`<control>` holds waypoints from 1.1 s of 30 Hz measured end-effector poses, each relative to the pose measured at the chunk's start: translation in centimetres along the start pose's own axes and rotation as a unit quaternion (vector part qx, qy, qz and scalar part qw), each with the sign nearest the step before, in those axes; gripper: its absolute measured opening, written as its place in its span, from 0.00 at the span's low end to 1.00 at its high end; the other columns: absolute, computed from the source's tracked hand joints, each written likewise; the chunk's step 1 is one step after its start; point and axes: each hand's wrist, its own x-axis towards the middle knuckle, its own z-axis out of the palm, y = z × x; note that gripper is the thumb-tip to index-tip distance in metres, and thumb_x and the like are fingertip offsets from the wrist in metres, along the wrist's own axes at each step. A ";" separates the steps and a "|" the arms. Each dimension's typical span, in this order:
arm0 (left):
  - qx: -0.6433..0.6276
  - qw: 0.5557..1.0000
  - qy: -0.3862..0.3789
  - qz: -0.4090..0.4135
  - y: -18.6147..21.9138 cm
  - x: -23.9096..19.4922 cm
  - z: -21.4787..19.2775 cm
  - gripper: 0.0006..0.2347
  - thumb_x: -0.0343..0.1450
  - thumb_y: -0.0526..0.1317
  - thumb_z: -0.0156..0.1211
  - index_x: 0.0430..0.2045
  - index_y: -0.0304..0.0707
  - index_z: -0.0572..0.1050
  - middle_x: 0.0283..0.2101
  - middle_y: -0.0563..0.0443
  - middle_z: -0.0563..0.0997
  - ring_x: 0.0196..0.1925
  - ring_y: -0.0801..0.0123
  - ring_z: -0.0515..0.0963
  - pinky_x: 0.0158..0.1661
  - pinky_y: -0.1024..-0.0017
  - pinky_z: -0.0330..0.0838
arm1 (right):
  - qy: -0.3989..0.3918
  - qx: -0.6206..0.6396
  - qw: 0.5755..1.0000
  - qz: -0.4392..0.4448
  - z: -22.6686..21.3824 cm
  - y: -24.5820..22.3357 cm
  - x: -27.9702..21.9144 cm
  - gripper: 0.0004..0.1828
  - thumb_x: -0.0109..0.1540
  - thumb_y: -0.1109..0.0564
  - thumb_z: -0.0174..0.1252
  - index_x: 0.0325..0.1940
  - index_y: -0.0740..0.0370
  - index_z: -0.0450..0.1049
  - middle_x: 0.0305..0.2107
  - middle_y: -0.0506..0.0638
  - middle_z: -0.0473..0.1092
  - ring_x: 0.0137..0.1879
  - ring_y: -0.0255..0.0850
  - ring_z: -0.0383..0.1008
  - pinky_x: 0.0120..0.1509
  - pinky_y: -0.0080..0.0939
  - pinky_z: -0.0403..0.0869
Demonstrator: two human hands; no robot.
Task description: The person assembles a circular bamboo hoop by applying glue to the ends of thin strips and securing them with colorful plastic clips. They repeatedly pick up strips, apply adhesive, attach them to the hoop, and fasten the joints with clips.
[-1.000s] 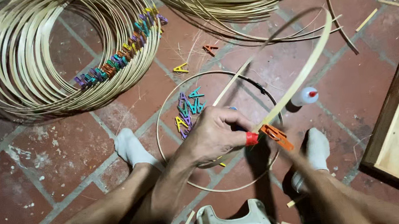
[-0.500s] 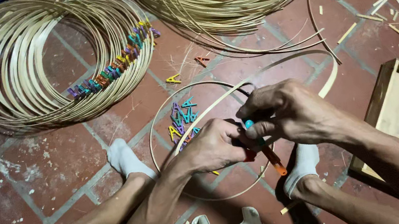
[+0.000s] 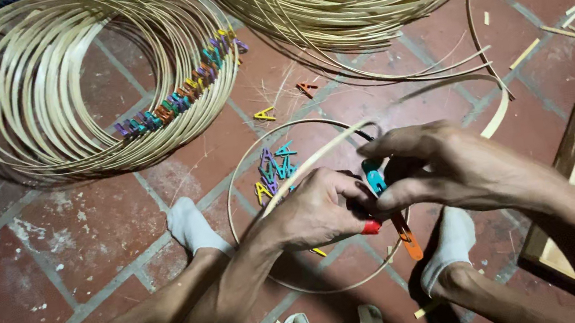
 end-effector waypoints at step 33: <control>0.260 0.922 0.070 -0.277 12.9 -5.9 -7.9 0.04 0.59 0.33 0.70 0.24 0.39 0.86 0.21 0.53 0.82 0.24 0.75 0.76 0.25 0.72 0.69 | 0.159 -0.076 0.959 0.222 33.2 24.8 9.5 0.18 0.62 0.47 0.59 0.52 0.60 0.78 0.41 0.60 0.78 0.45 0.55 0.78 0.48 0.54 0.75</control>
